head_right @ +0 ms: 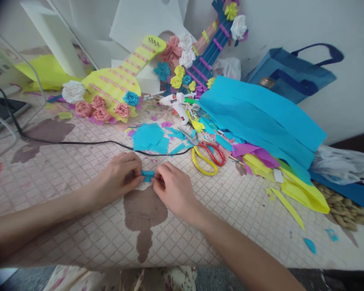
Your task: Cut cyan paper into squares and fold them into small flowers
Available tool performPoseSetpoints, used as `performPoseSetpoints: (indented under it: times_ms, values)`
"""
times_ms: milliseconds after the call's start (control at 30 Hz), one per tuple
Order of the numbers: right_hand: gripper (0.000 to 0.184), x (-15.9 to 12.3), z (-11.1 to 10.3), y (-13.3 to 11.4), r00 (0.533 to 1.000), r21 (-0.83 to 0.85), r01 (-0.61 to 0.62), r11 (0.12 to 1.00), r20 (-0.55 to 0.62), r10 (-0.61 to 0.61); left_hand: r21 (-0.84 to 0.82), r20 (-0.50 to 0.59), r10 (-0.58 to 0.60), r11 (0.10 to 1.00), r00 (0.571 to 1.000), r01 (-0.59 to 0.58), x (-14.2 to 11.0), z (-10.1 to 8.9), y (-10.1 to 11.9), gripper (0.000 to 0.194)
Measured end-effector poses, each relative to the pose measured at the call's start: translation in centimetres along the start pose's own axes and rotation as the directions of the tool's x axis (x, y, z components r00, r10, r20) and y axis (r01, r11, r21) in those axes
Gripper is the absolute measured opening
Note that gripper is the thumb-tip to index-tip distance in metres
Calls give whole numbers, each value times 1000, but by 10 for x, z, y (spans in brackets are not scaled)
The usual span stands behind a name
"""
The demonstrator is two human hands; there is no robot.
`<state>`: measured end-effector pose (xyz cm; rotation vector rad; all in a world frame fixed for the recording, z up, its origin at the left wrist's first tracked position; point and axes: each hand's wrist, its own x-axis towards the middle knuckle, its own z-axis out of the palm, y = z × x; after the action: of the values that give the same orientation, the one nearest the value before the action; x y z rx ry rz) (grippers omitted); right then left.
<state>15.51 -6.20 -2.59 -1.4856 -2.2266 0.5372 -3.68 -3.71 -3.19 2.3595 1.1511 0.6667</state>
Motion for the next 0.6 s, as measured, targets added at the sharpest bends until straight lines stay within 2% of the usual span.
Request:
performPoseSetpoints:
  times_ms: [200, 467, 600]
  values:
    - [12, 1, 1, 1, 1000, -9, -10, 1000, 1, 10, -12, -2, -11, 1000, 1000, 11, 1, 1, 0, 16]
    - [11, 0, -5, 6, 999, 117, -12, 993, 53, 6, -61, -6, -37, 998, 999, 36, 2, -3, 5, 12]
    - [9, 1, -5, 4, 999, 101, -9, 995, 47, 4, -68, -1, -46, 997, 999, 46, 3, -4, 5, 11]
